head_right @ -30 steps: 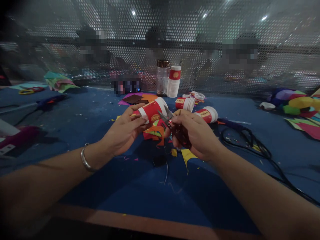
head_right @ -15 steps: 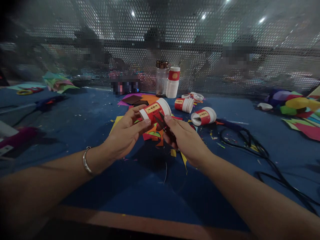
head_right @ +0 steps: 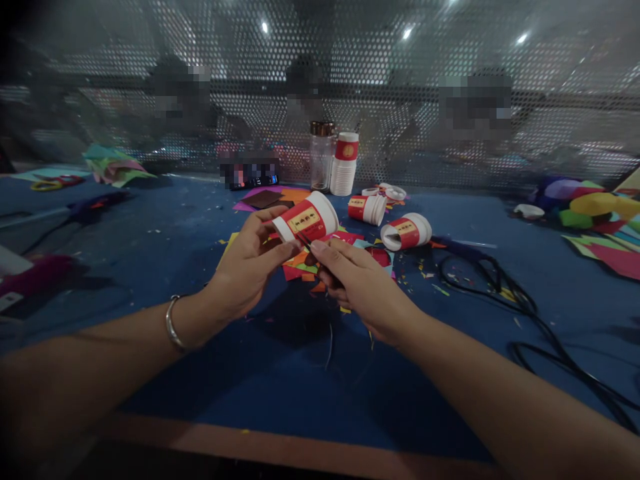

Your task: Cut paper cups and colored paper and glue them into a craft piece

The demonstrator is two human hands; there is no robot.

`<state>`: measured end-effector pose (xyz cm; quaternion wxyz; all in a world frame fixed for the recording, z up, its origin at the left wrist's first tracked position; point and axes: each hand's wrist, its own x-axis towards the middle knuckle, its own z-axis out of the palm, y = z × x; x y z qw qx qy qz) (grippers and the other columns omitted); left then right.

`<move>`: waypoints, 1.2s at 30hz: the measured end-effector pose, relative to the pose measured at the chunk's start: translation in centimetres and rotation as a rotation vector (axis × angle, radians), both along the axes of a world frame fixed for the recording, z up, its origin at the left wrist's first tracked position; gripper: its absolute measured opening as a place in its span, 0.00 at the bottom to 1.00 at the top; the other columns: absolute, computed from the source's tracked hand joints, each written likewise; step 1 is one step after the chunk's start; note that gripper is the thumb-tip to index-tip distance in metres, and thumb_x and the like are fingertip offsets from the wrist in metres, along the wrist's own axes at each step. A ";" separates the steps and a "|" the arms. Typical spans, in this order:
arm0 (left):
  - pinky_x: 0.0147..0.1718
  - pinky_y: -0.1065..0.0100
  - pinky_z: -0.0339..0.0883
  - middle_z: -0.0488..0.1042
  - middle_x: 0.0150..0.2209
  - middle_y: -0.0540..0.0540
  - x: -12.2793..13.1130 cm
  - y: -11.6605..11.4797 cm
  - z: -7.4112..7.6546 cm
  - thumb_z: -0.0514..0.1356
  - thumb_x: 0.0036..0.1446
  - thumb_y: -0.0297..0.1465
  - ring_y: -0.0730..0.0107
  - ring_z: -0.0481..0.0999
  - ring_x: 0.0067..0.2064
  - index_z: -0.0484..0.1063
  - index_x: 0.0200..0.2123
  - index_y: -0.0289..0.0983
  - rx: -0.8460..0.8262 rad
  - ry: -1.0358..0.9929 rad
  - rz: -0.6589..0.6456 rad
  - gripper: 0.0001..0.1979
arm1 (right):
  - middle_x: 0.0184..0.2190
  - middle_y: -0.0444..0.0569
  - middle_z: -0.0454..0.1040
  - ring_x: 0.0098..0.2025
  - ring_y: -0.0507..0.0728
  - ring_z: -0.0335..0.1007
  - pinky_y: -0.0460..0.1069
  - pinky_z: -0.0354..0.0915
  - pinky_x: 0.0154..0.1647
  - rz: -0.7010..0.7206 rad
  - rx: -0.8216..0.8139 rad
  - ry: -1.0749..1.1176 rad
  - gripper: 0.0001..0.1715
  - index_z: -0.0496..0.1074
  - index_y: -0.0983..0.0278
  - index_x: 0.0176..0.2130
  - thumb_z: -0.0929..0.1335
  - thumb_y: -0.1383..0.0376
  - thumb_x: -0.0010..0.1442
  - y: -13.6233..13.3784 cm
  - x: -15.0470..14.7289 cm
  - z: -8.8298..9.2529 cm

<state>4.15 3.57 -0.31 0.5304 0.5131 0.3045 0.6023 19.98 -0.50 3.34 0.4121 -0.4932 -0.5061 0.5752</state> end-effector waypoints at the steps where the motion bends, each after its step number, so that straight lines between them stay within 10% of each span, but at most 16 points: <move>1: 0.46 0.65 0.71 0.73 0.46 0.47 0.0 0.0 -0.1 0.68 0.49 0.25 0.69 0.75 0.45 0.63 0.50 0.39 0.008 0.004 0.006 0.26 | 0.21 0.38 0.60 0.19 0.45 0.46 0.42 0.41 0.17 0.005 -0.003 0.006 0.20 0.64 0.62 0.29 0.69 0.50 0.61 0.0 0.0 0.0; 36: 0.46 0.62 0.71 0.74 0.46 0.43 -0.1 0.0 -0.6 0.70 0.50 0.31 0.66 0.77 0.45 0.63 0.46 0.37 0.097 0.129 -0.024 0.23 | 0.19 0.39 0.61 0.16 0.44 0.47 0.41 0.39 0.14 -0.091 -0.065 0.091 0.22 0.66 0.63 0.28 0.67 0.51 0.65 -0.3 -0.5 -0.7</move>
